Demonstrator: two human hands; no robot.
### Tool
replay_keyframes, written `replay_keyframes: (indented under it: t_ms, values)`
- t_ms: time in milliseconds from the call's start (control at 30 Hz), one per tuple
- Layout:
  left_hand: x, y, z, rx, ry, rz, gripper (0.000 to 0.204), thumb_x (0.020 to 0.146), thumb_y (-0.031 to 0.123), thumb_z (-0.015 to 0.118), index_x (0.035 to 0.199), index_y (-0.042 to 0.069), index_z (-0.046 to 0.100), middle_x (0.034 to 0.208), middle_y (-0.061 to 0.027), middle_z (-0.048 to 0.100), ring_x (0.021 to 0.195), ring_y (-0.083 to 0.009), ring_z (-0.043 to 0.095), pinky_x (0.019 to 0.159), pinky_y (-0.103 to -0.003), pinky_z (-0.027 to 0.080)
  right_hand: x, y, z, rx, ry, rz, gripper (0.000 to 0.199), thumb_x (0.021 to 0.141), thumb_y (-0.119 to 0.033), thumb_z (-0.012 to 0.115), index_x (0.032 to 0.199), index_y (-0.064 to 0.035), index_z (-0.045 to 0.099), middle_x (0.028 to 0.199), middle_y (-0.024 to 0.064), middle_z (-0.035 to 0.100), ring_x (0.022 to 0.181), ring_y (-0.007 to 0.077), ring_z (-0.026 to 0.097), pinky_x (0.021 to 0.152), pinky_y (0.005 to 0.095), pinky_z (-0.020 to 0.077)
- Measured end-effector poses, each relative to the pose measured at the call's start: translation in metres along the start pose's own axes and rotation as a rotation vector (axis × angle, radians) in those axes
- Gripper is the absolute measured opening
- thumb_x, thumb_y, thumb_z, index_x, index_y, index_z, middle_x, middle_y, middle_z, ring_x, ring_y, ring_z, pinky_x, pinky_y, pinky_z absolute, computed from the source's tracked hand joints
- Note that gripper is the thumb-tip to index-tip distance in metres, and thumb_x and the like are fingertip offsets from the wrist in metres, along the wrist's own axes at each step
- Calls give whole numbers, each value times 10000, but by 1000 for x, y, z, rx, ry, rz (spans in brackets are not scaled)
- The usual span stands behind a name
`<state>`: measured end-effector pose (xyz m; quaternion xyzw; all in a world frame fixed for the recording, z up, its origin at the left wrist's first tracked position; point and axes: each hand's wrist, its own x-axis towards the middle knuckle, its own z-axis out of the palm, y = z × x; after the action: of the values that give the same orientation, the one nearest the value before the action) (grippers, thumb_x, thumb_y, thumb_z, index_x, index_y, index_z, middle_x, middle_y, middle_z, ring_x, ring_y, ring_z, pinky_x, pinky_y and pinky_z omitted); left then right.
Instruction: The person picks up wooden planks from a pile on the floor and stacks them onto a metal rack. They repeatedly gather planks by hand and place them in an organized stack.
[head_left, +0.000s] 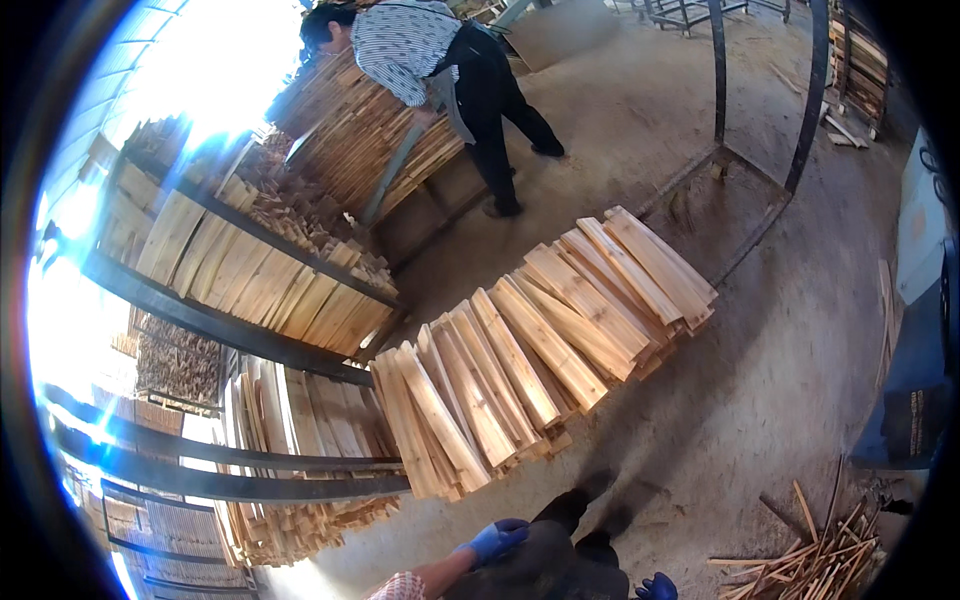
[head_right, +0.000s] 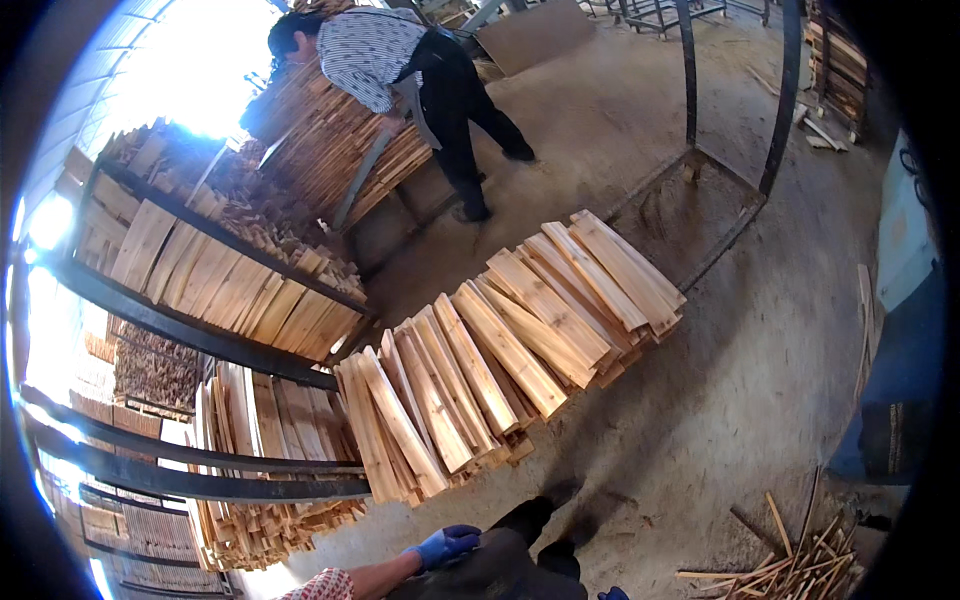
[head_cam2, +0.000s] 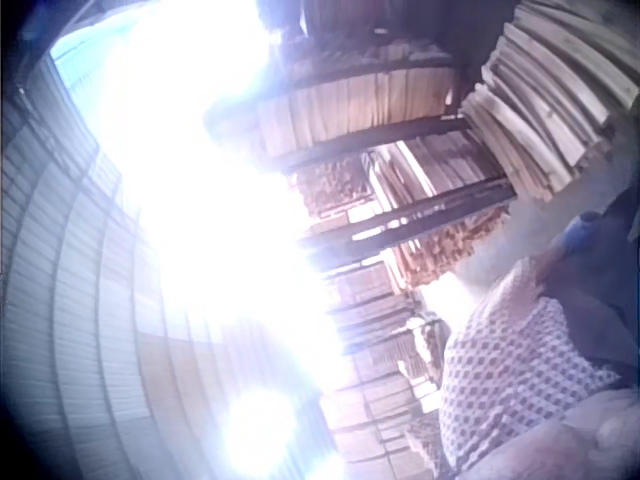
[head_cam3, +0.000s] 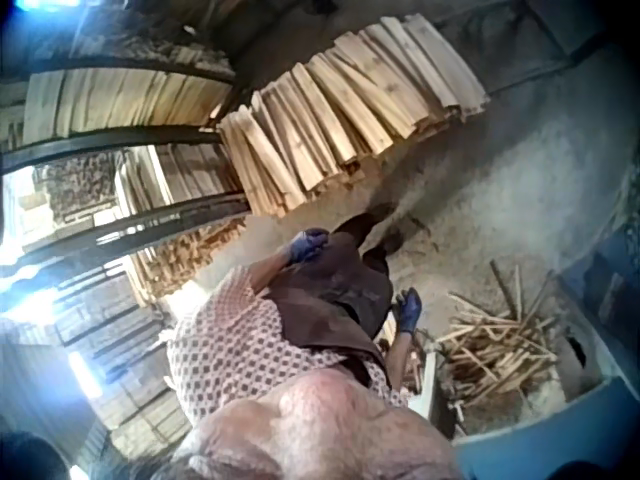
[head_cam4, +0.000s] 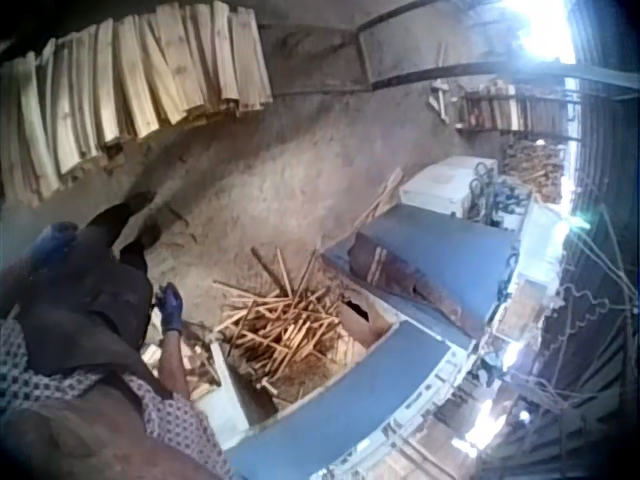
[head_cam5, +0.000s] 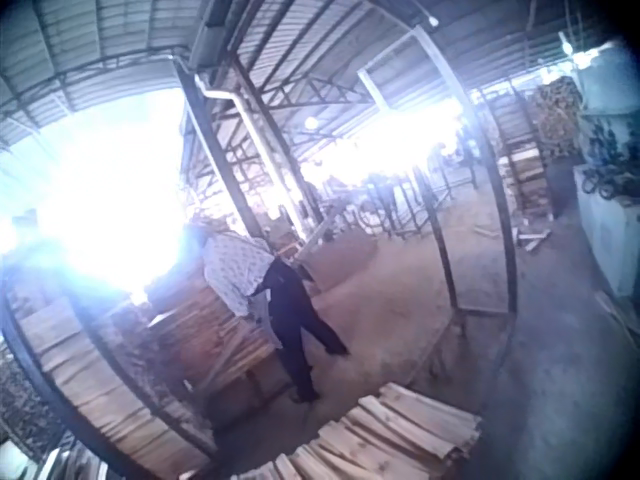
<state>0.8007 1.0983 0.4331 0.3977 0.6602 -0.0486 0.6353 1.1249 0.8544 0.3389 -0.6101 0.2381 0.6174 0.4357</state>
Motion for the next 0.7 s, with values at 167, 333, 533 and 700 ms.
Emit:
replay_keyframes:
  t_ms: [167, 333, 533, 700]
  values:
    - [43, 7, -1, 78, -27, 93, 412, 882, 350, 611, 1175, 60, 623, 1109, -94, 654, 1009, -176, 598, 910, -302, 454, -45, 8, 17, -82, 199, 50, 410, 948, -313, 528, 1292, -93, 493, 1148, 114, 602, 857, 253, 612, 625, 367, 516]
    - [75, 25, -16, 141, -35, 185, 411, 881, 355, 610, 1167, 60, 626, 1124, -102, 654, 1028, -185, 598, 923, -311, 450, -44, 49, 24, -28, 82, -16, 436, 947, -349, 515, 1276, -63, 503, 1104, 111, 619, 823, 239, 614, 615, 340, 510]
    - [84, 31, -48, 171, -50, 177, 432, 881, 364, 606, 1177, 49, 617, 1139, -106, 644, 1058, -200, 589, 942, -320, 442, -61, 6, 132, -104, 97, -95, 418, 930, -290, 577, 1255, -31, 532, 1027, 100, 642, 845, 200, 618, 720, 308, 524]
    - [83, 20, -68, 154, -26, 103, 479, 872, 396, 619, 1203, 50, 606, 1172, -95, 629, 1088, -187, 565, 956, -313, 430, -39, 2, 145, -101, -32, -275, 395, 930, -228, 577, 1275, -43, 525, 1095, 111, 624, 865, 204, 620, 741, 316, 531]
